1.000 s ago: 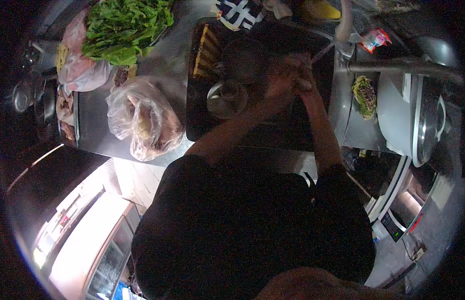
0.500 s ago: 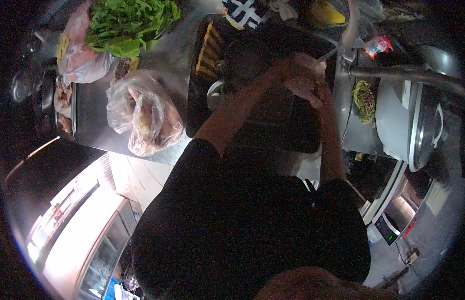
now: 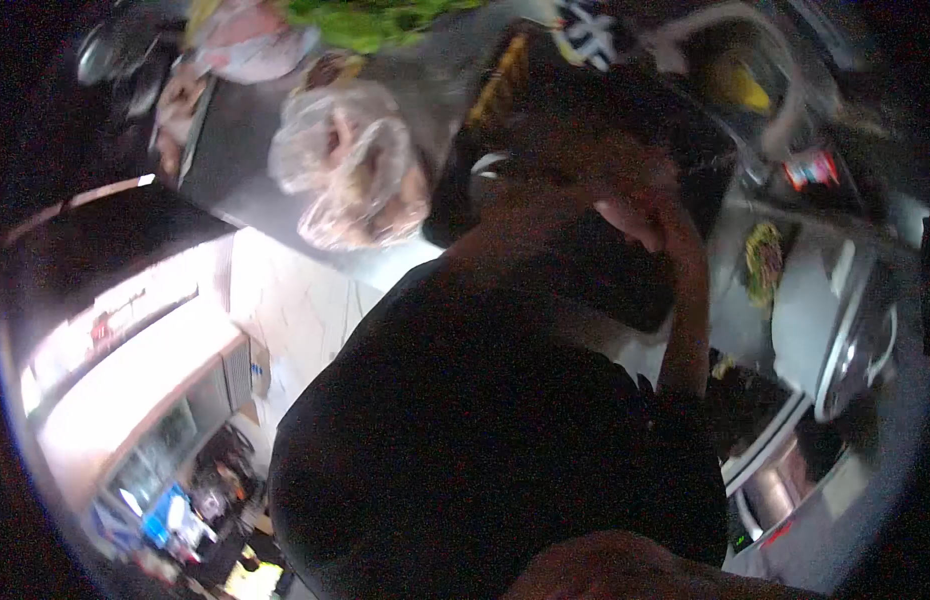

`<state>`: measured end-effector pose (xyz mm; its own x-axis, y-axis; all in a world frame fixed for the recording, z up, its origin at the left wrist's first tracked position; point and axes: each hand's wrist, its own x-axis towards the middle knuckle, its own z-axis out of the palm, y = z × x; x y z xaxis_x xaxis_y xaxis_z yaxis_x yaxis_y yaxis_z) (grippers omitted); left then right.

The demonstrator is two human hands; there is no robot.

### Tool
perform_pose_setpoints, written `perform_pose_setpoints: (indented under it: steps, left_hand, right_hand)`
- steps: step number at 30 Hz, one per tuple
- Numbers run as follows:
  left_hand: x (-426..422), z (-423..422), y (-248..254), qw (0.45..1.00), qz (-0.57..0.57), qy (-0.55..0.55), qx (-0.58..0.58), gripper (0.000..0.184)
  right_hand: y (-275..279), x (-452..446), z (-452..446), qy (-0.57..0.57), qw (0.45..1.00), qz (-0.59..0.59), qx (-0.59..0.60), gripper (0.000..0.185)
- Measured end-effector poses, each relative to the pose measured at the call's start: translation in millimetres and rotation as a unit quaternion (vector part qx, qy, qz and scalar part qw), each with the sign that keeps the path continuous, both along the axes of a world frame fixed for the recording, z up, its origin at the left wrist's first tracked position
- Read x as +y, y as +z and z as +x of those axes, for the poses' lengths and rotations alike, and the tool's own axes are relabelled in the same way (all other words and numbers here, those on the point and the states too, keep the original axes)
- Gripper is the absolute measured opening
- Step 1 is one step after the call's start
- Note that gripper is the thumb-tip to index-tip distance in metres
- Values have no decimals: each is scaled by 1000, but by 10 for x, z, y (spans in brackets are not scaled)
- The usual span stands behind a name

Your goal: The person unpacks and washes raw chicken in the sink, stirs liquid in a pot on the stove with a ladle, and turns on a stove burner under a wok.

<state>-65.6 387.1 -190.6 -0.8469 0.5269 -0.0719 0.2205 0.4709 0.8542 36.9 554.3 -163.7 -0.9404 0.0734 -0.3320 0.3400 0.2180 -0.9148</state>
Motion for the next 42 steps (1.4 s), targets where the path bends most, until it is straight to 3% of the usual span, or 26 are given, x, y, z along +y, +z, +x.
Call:
perform_pose_setpoints:
  steps: [4, 8, 22, 32, 37, 39, 40, 42]
  left_hand:
    - [-17, 49, 6, 1000, -27, 10, -7, 27]
    - [-146, 41, 67, 999, -44, 9, -19, 28]
    - [-1226, 486, 170, 991, -120, 32, -40, 33]
    - [-1204, 1079, 1040, 999, -23, -20, 41, 37]
    - [-1326, 1124, 1458, 995, 49, -68, 60, 39]
    - [-1460, 1068, 1655, 992, 85, -76, 60, 39]
    - [-1546, 1020, 1756, 990, 105, -77, 61, 40]
    - [-1752, 874, 1975, 984, 157, -64, 51, 40]
  right_hand:
    - [96, -442, 73, 49, 972, 214, 88, 33]
    - [155, -768, 186, 78, 934, 323, 130, 33]
    - [385, -1144, 495, 120, 895, 399, 161, 34]
    - [700, -1310, 900, 150, 888, 411, 138, 33]
    - [1326, -1411, 860, 107, 953, 280, -37, 26]
    - [1817, -1496, 792, -7, 990, 30, -139, 25]
    - [2012, -1498, 760, -71, 977, -100, -177, 24]
    - [1747, -1098, 798, -39, 931, -350, -95, 22]
